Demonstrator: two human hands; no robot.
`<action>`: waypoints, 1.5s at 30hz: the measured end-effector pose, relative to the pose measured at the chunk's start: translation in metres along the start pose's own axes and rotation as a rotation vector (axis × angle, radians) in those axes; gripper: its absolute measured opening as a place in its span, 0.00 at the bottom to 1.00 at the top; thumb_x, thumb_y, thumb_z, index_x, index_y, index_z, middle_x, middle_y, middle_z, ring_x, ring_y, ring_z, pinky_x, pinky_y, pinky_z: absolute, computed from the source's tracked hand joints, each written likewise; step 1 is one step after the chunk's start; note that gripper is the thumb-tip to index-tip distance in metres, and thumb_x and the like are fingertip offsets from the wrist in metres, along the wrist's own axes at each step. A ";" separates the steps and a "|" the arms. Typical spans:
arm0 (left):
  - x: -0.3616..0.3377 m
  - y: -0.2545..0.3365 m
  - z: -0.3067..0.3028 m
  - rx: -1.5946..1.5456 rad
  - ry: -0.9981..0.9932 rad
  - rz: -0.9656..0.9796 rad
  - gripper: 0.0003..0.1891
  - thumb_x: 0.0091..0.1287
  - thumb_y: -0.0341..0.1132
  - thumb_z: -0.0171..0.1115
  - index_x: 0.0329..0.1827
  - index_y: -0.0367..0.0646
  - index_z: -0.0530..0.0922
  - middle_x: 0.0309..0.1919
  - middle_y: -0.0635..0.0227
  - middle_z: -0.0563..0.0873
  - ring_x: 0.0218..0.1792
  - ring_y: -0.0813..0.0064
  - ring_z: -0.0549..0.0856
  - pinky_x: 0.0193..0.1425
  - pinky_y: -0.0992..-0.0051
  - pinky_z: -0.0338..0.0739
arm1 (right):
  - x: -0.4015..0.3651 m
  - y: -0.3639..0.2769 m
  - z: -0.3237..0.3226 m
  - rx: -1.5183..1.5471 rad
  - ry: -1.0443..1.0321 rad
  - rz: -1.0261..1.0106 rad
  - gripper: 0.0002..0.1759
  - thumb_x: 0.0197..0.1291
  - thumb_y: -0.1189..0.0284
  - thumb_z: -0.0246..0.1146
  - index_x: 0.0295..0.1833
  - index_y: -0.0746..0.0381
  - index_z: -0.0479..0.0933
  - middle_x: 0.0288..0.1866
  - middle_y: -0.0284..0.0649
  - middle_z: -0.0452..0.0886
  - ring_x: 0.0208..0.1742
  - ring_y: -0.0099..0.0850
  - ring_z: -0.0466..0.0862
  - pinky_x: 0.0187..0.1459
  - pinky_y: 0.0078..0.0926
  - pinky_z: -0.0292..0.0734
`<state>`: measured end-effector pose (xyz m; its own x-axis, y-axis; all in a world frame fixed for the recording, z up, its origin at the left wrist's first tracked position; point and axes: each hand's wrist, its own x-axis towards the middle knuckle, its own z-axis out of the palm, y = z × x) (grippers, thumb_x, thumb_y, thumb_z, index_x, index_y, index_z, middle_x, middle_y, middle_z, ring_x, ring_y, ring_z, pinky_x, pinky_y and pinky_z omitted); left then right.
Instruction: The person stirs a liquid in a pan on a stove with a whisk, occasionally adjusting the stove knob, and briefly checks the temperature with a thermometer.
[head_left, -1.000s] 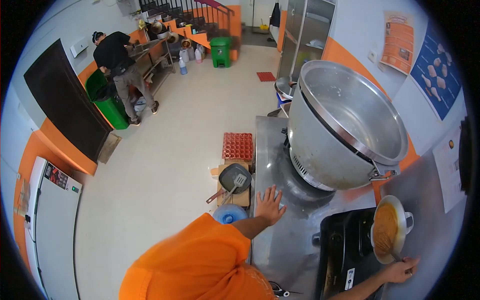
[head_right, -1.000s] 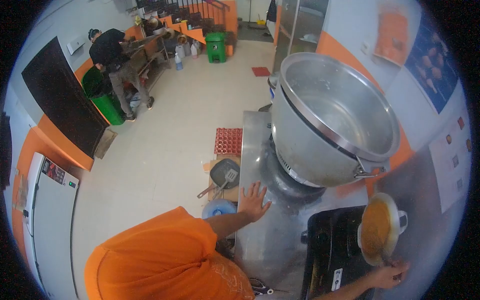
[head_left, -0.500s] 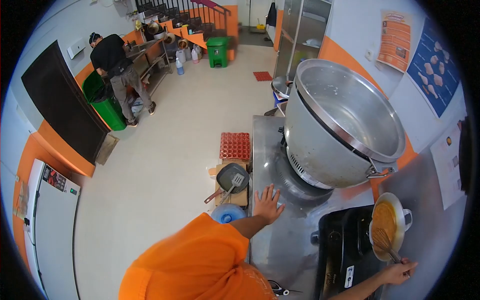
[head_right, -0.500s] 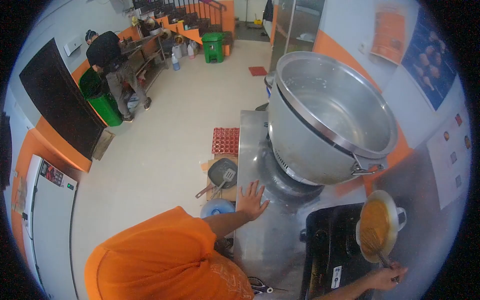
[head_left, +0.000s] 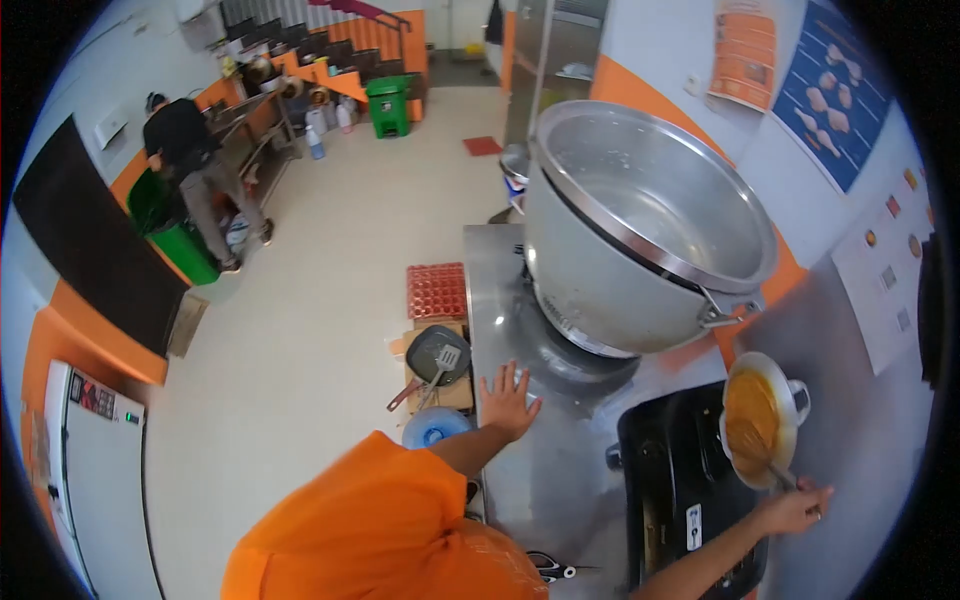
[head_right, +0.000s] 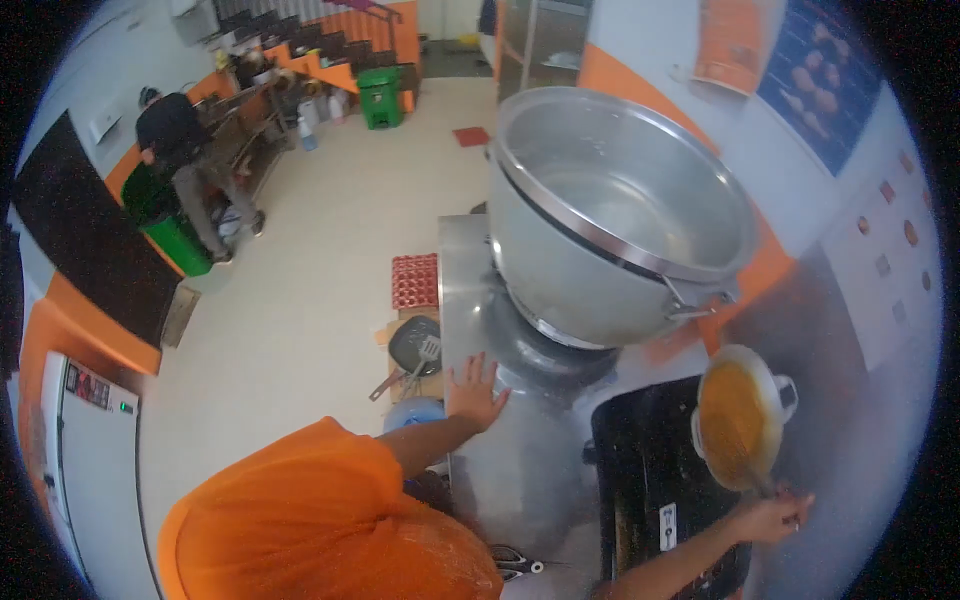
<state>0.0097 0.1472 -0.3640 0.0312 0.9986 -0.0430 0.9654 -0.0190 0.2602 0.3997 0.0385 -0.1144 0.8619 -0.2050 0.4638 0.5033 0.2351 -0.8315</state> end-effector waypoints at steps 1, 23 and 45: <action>-0.001 0.001 0.001 0.004 0.014 -0.002 0.35 0.73 0.59 0.41 0.78 0.49 0.59 0.80 0.58 0.54 0.79 0.59 0.52 0.77 0.42 0.45 | 0.000 0.004 0.002 0.027 -0.019 -0.017 0.20 0.73 0.57 0.59 0.40 0.66 0.74 0.30 0.41 0.78 0.31 0.30 0.77 0.36 0.33 0.75; 0.000 0.011 -0.006 0.090 0.004 0.011 0.36 0.72 0.58 0.44 0.78 0.46 0.60 0.79 0.56 0.55 0.79 0.57 0.53 0.76 0.40 0.44 | 0.004 0.023 0.024 -0.128 -0.230 -0.168 0.17 0.71 0.62 0.62 0.31 0.61 0.74 0.21 0.30 0.75 0.25 0.19 0.73 0.29 0.22 0.69; -0.003 0.013 -0.012 0.088 -0.009 0.031 0.34 0.74 0.57 0.43 0.76 0.43 0.61 0.79 0.55 0.54 0.79 0.56 0.52 0.75 0.38 0.47 | 0.009 0.007 0.054 0.030 -0.243 -0.034 0.17 0.70 0.62 0.63 0.32 0.62 0.73 0.21 0.31 0.74 0.24 0.19 0.73 0.27 0.22 0.69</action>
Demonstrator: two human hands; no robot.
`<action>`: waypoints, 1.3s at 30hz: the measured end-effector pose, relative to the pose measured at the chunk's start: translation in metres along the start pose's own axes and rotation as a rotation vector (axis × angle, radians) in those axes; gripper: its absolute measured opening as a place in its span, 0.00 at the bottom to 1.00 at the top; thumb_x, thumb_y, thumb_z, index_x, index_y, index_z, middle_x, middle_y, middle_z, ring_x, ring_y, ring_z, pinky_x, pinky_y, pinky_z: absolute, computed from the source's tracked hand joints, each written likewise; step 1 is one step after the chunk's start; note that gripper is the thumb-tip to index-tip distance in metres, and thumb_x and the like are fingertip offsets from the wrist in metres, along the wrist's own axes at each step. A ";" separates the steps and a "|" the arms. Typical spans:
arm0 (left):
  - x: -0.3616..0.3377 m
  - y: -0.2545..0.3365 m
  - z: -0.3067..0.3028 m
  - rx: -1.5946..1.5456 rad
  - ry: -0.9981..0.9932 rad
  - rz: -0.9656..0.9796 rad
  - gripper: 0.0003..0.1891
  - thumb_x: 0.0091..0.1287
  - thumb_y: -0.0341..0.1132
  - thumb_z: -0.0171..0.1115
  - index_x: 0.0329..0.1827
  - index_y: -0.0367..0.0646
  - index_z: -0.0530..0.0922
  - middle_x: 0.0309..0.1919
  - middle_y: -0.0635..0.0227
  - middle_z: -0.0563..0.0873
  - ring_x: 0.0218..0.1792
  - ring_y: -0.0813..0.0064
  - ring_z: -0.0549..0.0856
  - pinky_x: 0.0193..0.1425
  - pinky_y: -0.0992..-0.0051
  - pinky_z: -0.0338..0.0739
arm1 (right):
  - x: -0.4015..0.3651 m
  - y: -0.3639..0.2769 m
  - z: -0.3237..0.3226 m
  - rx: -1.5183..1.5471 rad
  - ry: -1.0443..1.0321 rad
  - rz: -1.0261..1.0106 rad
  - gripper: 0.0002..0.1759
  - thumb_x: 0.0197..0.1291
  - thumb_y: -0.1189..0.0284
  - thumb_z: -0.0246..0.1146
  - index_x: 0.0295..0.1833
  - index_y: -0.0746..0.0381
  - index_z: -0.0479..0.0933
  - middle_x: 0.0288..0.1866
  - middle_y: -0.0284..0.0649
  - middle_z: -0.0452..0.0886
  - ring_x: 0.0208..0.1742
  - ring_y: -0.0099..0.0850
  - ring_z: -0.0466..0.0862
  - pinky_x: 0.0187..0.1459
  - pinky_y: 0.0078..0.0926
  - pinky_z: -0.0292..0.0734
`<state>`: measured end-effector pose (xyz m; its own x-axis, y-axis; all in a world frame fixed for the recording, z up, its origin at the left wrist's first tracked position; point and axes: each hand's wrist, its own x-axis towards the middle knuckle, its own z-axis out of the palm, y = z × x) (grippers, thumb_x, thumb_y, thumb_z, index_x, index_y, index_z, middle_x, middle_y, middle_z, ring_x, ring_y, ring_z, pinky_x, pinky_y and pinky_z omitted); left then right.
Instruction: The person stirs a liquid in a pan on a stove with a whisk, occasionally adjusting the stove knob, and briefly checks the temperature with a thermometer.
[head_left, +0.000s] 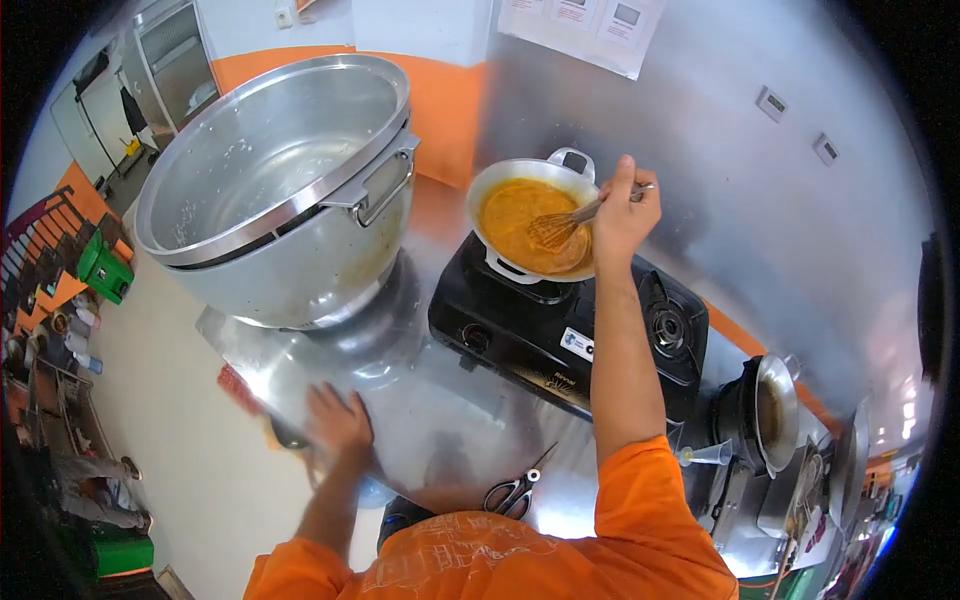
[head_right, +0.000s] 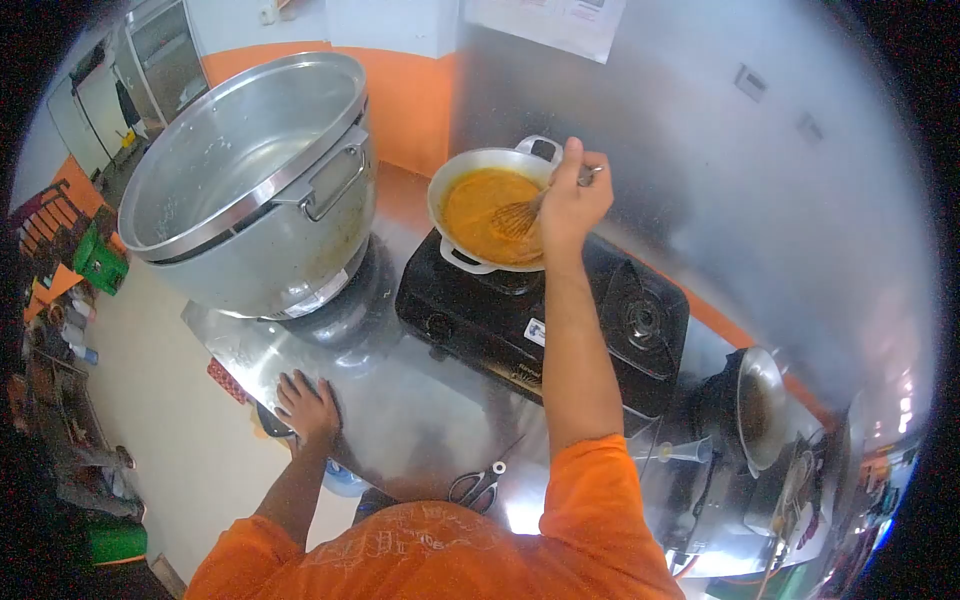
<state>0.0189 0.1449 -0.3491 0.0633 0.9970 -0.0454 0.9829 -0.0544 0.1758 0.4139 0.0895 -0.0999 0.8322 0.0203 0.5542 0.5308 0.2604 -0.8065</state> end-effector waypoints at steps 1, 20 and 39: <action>0.000 0.001 -0.002 0.009 -0.005 0.000 0.34 0.74 0.57 0.43 0.76 0.43 0.61 0.79 0.55 0.54 0.79 0.56 0.52 0.75 0.38 0.47 | 0.003 -0.002 -0.002 0.045 -0.001 -0.002 0.17 0.70 0.62 0.63 0.32 0.62 0.73 0.20 0.31 0.74 0.23 0.19 0.73 0.27 0.21 0.69; -0.004 0.006 -0.015 0.033 -0.018 -0.002 0.33 0.74 0.54 0.45 0.77 0.46 0.61 0.79 0.57 0.56 0.78 0.56 0.56 0.76 0.40 0.48 | 0.042 0.029 0.013 -0.115 -0.044 -0.114 0.16 0.71 0.64 0.62 0.32 0.62 0.72 0.18 0.31 0.73 0.19 0.19 0.71 0.22 0.21 0.68; 0.002 -0.001 -0.004 0.005 -0.059 -0.015 0.35 0.74 0.56 0.43 0.77 0.43 0.59 0.79 0.55 0.52 0.79 0.54 0.50 0.76 0.38 0.44 | 0.042 0.033 0.024 0.090 -0.007 -0.082 0.18 0.71 0.63 0.61 0.29 0.62 0.72 0.18 0.31 0.73 0.20 0.19 0.72 0.25 0.21 0.67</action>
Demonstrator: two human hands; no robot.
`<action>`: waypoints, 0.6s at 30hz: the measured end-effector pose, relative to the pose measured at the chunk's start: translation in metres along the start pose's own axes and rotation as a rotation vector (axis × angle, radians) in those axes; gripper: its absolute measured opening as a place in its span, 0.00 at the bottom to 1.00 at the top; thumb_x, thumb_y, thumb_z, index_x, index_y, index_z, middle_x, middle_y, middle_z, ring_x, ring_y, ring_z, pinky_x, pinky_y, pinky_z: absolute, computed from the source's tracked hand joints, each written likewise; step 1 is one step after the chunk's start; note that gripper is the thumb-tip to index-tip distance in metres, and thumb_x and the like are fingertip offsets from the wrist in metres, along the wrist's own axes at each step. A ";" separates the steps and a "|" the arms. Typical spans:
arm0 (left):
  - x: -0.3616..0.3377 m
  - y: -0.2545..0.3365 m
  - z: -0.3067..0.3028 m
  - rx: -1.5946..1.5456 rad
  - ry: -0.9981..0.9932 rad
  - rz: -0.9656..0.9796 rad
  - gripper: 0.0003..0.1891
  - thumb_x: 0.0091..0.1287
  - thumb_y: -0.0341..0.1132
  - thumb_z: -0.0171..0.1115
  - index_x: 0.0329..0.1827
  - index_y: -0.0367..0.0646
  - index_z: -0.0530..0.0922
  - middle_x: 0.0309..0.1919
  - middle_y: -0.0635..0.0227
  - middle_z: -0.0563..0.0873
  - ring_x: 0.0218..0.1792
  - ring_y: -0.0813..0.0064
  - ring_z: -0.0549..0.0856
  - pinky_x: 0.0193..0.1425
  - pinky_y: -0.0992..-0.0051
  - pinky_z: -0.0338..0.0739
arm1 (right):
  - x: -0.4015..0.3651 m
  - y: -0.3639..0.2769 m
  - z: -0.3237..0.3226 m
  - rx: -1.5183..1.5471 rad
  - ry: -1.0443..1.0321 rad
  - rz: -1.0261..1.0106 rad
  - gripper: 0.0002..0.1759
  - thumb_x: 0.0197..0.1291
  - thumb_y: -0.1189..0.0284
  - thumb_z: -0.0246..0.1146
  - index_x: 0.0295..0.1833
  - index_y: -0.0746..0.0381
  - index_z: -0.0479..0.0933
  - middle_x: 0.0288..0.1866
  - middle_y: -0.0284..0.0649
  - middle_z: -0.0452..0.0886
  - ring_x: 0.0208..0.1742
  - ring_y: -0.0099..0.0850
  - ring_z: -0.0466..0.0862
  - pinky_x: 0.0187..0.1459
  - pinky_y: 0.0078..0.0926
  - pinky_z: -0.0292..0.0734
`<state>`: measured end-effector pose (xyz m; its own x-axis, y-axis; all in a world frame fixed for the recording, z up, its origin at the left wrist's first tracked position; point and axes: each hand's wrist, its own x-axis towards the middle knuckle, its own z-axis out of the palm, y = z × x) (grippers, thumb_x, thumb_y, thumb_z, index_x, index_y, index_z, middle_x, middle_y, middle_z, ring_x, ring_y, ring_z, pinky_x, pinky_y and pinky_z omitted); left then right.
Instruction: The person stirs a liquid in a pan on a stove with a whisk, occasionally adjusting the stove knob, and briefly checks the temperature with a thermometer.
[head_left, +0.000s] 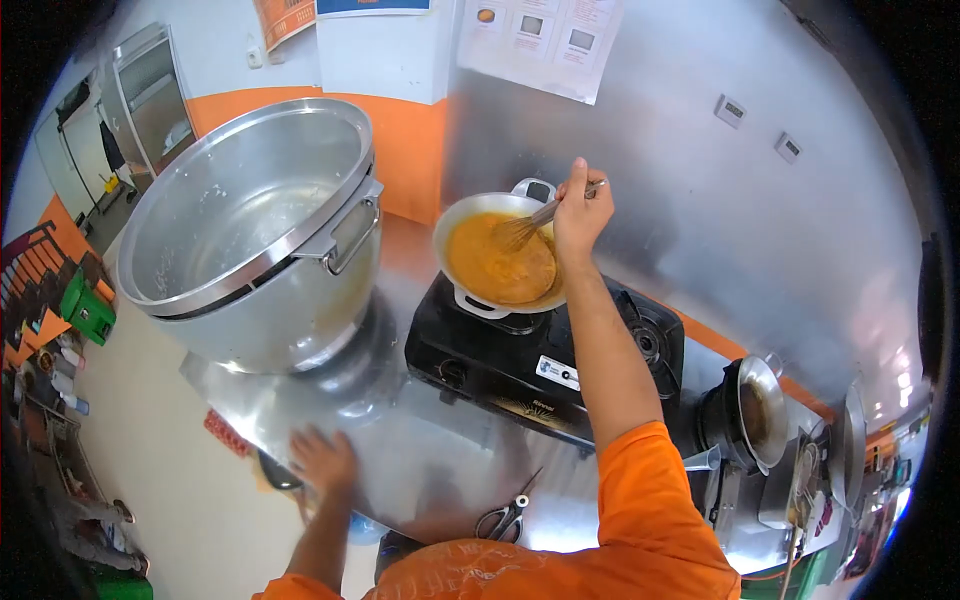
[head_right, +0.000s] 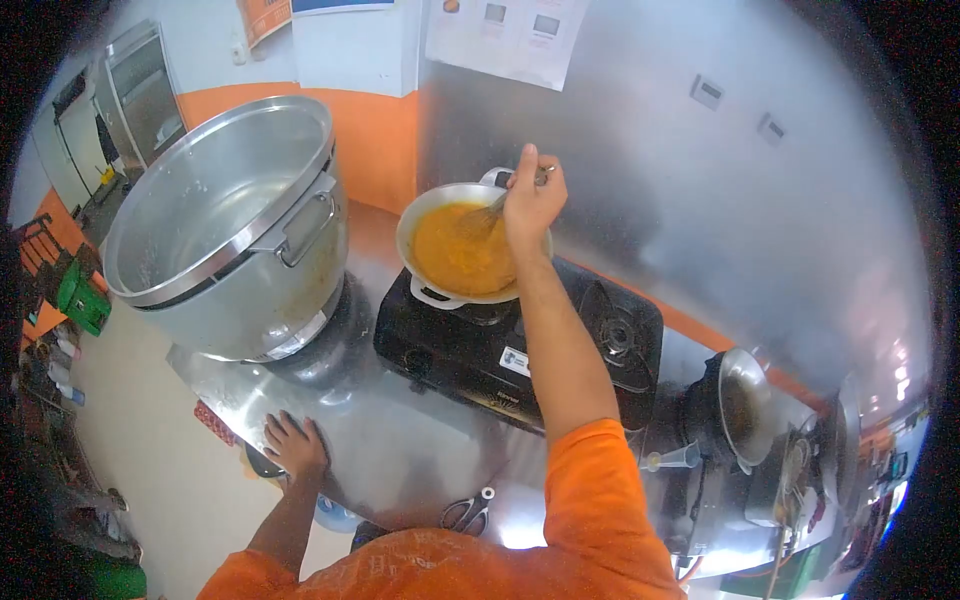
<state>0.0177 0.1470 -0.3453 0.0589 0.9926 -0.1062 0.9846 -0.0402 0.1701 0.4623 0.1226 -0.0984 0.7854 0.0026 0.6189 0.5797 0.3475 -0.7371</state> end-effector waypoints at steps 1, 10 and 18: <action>0.000 -0.002 0.001 -0.012 0.011 0.012 0.34 0.74 0.56 0.43 0.76 0.42 0.59 0.79 0.54 0.52 0.79 0.54 0.50 0.76 0.38 0.44 | 0.000 -0.005 -0.001 -0.057 -0.029 -0.015 0.18 0.71 0.63 0.61 0.29 0.62 0.72 0.17 0.31 0.73 0.20 0.19 0.72 0.24 0.21 0.67; 0.005 -0.022 0.015 -0.310 0.345 0.292 0.20 0.64 0.39 0.58 0.55 0.37 0.76 0.59 0.51 0.77 0.60 0.56 0.75 0.58 0.52 0.70 | 0.008 -0.023 -0.020 0.095 -0.042 0.159 0.17 0.72 0.63 0.61 0.33 0.63 0.71 0.19 0.33 0.72 0.20 0.21 0.72 0.24 0.22 0.68; 0.007 -0.019 0.008 -0.730 0.077 0.521 0.14 0.62 0.37 0.55 0.24 0.40 0.82 0.20 0.58 0.81 0.23 0.60 0.80 0.31 0.62 0.72 | 0.005 -0.005 -0.012 -0.054 0.048 0.047 0.17 0.73 0.63 0.59 0.33 0.62 0.68 0.21 0.35 0.73 0.22 0.23 0.74 0.25 0.24 0.70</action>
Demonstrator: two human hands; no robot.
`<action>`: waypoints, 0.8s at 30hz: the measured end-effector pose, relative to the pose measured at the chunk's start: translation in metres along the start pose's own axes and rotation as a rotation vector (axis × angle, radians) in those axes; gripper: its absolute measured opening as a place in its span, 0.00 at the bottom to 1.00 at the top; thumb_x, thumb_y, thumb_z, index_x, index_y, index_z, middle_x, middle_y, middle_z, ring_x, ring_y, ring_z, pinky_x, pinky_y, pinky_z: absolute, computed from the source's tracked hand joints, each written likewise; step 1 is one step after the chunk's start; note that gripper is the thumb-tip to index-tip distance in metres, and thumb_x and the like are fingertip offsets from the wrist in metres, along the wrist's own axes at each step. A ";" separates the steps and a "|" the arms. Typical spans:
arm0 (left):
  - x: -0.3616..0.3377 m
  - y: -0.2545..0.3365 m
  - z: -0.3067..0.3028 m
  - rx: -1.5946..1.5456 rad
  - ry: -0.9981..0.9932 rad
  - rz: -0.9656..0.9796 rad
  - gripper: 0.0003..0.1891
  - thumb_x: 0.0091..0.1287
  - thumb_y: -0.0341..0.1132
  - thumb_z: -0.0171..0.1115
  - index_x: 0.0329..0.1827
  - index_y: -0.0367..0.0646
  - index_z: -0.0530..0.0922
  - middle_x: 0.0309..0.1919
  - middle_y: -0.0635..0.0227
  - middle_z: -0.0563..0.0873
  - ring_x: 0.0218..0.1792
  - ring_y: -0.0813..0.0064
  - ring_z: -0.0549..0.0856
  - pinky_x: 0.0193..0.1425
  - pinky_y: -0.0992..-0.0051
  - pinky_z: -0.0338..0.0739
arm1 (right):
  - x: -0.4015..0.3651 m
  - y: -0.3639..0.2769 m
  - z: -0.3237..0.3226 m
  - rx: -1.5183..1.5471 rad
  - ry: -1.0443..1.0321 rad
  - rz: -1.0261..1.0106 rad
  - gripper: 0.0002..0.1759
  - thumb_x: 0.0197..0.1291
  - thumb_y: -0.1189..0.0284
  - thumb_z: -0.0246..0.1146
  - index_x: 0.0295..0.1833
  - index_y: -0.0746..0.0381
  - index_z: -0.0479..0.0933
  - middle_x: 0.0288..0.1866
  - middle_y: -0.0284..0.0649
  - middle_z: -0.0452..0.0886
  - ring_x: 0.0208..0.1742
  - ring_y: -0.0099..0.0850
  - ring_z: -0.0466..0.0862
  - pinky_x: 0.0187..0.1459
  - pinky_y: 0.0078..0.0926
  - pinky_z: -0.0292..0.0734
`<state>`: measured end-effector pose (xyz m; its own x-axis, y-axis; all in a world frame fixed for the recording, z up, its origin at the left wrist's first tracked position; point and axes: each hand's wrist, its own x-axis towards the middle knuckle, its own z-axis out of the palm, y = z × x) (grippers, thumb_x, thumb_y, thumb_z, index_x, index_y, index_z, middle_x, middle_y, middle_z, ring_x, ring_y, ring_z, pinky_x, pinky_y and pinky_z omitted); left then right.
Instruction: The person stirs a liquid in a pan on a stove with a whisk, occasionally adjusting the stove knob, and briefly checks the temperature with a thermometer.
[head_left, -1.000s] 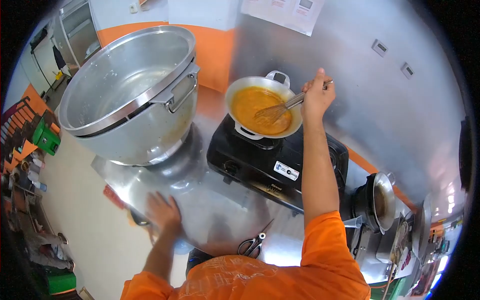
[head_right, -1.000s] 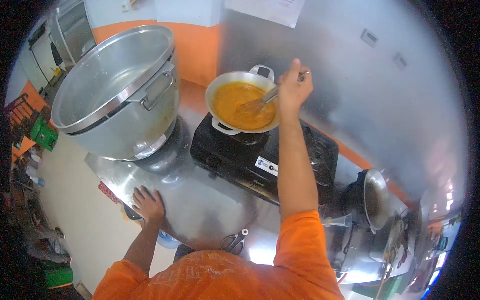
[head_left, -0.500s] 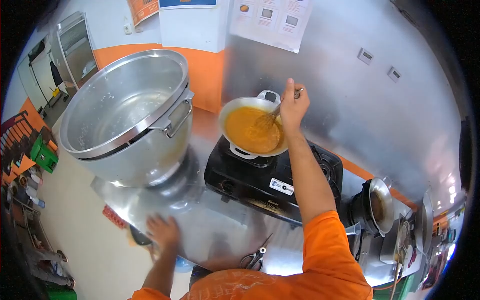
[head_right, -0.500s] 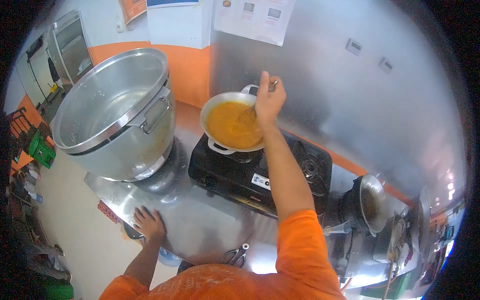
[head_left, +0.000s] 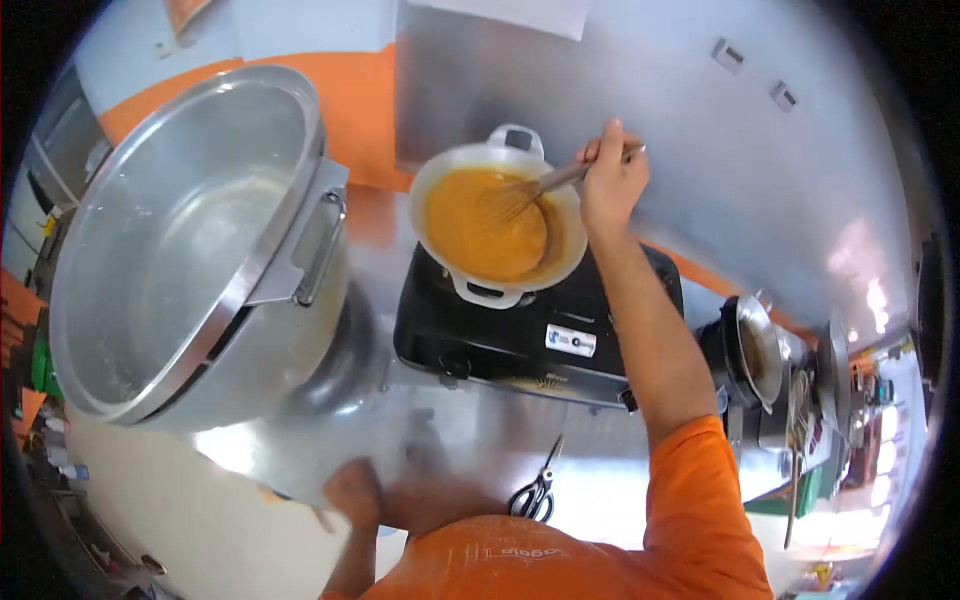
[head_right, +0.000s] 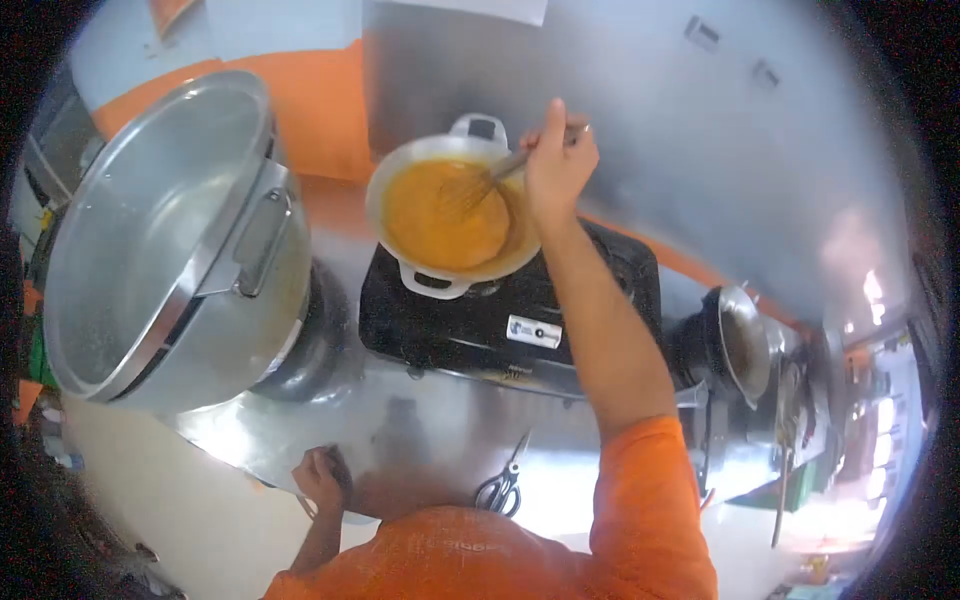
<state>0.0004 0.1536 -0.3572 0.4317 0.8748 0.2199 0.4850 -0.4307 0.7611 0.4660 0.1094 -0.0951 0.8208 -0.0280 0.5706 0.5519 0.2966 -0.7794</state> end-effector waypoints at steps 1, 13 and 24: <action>-0.001 -0.002 -0.003 -0.014 -0.124 -0.066 0.15 0.63 0.39 0.54 0.24 0.41 0.83 0.19 0.59 0.81 0.22 0.60 0.80 0.31 0.61 0.72 | 0.006 0.002 -0.006 -0.057 -0.028 -0.028 0.17 0.73 0.63 0.59 0.33 0.61 0.68 0.21 0.35 0.73 0.22 0.23 0.74 0.25 0.24 0.70; -0.005 -0.022 0.005 0.045 -0.199 0.093 0.26 0.76 0.48 0.44 0.27 0.43 0.83 0.26 0.61 0.84 0.30 0.57 0.79 0.47 0.61 0.65 | -0.010 -0.018 -0.003 0.197 0.065 0.169 0.15 0.73 0.63 0.58 0.37 0.60 0.65 0.22 0.32 0.65 0.23 0.26 0.68 0.27 0.27 0.71; -0.007 -0.024 0.004 0.151 -0.225 0.109 0.24 0.76 0.46 0.45 0.27 0.43 0.83 0.24 0.62 0.84 0.28 0.57 0.79 0.44 0.61 0.65 | 0.008 -0.012 -0.003 -0.064 -0.213 -0.105 0.17 0.72 0.61 0.60 0.34 0.60 0.66 0.23 0.35 0.70 0.27 0.27 0.74 0.33 0.29 0.74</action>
<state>-0.0115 0.1569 -0.3794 0.6368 0.7579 0.1415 0.5271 -0.5620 0.6375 0.4664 0.1028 -0.0824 0.7123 0.1485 0.6860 0.6465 0.2417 -0.7236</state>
